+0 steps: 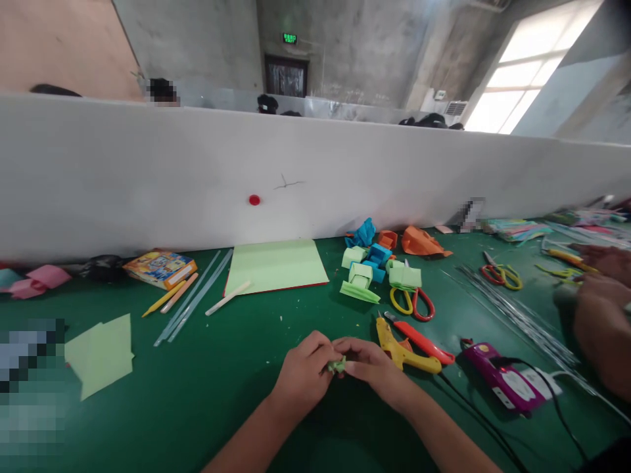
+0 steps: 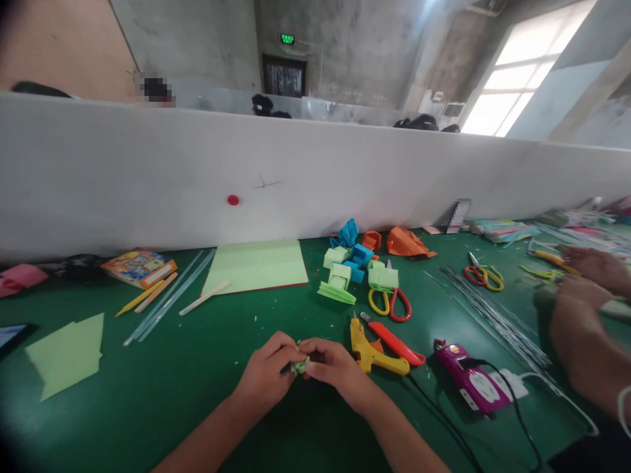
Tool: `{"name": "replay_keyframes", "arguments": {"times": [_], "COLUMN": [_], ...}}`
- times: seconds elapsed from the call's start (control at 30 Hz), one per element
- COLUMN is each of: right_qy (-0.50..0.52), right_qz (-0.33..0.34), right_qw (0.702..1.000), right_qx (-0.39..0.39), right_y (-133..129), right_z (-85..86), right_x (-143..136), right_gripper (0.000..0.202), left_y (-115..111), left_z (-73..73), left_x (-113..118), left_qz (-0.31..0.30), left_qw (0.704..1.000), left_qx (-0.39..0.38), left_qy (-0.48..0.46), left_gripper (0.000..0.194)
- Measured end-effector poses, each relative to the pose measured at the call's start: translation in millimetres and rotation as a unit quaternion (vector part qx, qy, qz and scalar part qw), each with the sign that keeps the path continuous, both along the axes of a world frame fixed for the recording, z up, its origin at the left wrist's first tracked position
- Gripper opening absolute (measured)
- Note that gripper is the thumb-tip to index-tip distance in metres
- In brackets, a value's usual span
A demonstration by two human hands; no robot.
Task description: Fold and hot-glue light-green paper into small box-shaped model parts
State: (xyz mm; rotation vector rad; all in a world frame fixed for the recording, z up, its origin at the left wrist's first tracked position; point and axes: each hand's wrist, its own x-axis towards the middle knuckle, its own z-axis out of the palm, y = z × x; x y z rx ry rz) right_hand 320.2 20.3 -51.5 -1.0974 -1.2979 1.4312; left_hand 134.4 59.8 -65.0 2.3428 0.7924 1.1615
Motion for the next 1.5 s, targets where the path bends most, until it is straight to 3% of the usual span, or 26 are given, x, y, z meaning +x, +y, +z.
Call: {"name": "replay_keyframes", "arguments": {"times": [0.13,0.27,0.33,0.47,0.57,0.7,0.8,0.87,1.0,1.13,1.23,1.37,1.5], "right_qy": [-0.093,-0.281,-0.309,-0.364,-0.440,-0.545,-0.597,-0.622,-0.661,-0.682,-0.683,-0.677,-0.665], "right_qz": [0.013,-0.019,-0.040,-0.115,-0.180,-0.244,-0.273,-0.275,-0.200,-0.023,0.072,0.132,0.160], "right_qw": [0.995,0.956,0.945,0.914,0.866,0.785,0.737,0.716,0.700,0.698,0.693,0.690,0.694], "right_qx": [0.022,0.083,0.102,0.135,0.154,0.164,0.157,0.157,0.183,0.216,0.221,0.220,0.223], "right_y": [-2.4,-1.2,1.9,22.3,60.0,134.5,185.0,208.5,229.8,227.5,224.7,228.6,233.2], "right_z": [10.1,17.8,21.0,37.3,62.2,102.0,123.9,128.6,106.2,59.3,33.4,25.0,30.3], "right_x": [2.5,-8.4,-7.3,23.7,63.5,112.8,132.7,132.1,93.3,27.8,-10.8,-30.9,-26.8], "right_gripper": [0.031,0.020,0.018,0.022,0.028,0.030,0.050,0.066,0.072,0.047,0.038,0.033,0.032], "left_y": [5.4,6.3,5.3,7.9,19.8,44.8,63.9,76.4,100.2,115.7,119.7,120.7,118.2], "left_z": [-6.2,-5.9,-2.9,4.9,9.6,15.3,20.4,23.3,26.1,22.9,18.7,19.6,28.8], "left_x": [-5.1,-4.7,-4.2,-7.6,-19.1,-49.5,-78.9,-99.2,-138.0,-166.6,-178.1,-189.8,-211.5], "left_qz": [0.014,0.050,0.057,0.088,0.135,0.198,0.276,0.327,0.401,0.440,0.447,0.469,0.563], "left_qw": [0.999,0.997,0.997,0.996,0.991,0.978,0.958,0.941,0.909,0.880,0.866,0.848,0.796], "left_qx": [0.043,0.058,0.057,0.026,-0.012,-0.065,-0.075,-0.076,-0.055,-0.029,-0.034,-0.041,-0.050], "left_qy": [0.029,0.023,0.018,0.003,-0.007,0.011,0.022,0.039,0.098,0.176,0.221,0.245,0.217], "left_gripper": [0.017,0.016,0.016,0.040,0.031,0.019,0.015,0.016,0.023,0.027,0.024,0.024,0.033]}}
